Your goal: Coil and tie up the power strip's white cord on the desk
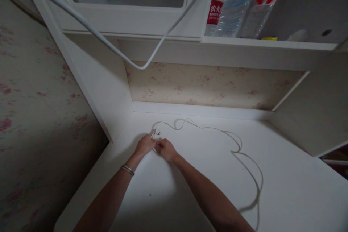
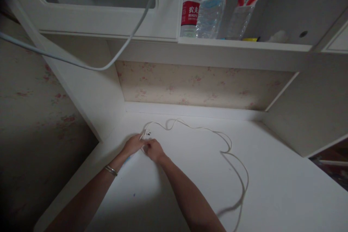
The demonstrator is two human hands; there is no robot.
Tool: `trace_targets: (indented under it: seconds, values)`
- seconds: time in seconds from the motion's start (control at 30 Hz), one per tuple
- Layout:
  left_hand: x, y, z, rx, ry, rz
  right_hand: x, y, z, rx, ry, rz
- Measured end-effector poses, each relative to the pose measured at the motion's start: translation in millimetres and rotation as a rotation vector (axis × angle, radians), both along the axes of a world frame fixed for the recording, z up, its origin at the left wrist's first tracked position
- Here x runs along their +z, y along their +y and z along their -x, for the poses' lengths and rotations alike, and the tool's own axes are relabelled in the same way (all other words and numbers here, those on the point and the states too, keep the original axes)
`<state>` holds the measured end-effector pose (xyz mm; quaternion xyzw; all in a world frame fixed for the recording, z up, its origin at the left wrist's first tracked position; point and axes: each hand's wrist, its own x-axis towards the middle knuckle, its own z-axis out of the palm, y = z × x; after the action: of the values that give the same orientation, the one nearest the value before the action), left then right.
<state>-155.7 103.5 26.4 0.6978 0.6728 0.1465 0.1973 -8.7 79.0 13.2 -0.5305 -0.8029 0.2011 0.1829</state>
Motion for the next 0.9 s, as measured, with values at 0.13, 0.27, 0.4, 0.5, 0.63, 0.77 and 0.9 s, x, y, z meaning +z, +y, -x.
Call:
trace_targets:
  seconds: [0.13,0.27,0.4,0.5,0.63,0.77,0.9]
  values:
    - [-6.2,-0.3,-5.8,-0.033,0.058,-0.036,-2.4,9.5,-13.9,-0.111,-0.044,-0.067]
    - [-9.6,-2.9,-11.2,-0.100,0.068,-0.067,9.8,17.1,-9.1,-0.083,-0.099,-0.150]
    - [-9.3,-7.8,-12.4,-0.151,0.042,-0.070,22.0,23.9,-6.7,0.020,-0.191,-0.184]
    - [-7.2,-12.6,-12.3,-0.148,0.031,-0.062,25.2,26.7,-15.5,0.112,-0.275,-0.177]
    - [-2.7,-19.9,-13.4,-0.130,0.026,-0.057,23.0,24.7,-29.2,0.194,-0.372,-0.137]
    - [1.6,-24.7,-15.2,-0.131,0.033,-0.049,20.0,20.6,-34.3,0.206,-0.421,-0.097]
    - [3.8,-27.1,-17.5,-0.133,0.053,-0.048,29.7,23.3,-51.0,0.153,-0.436,-0.085]
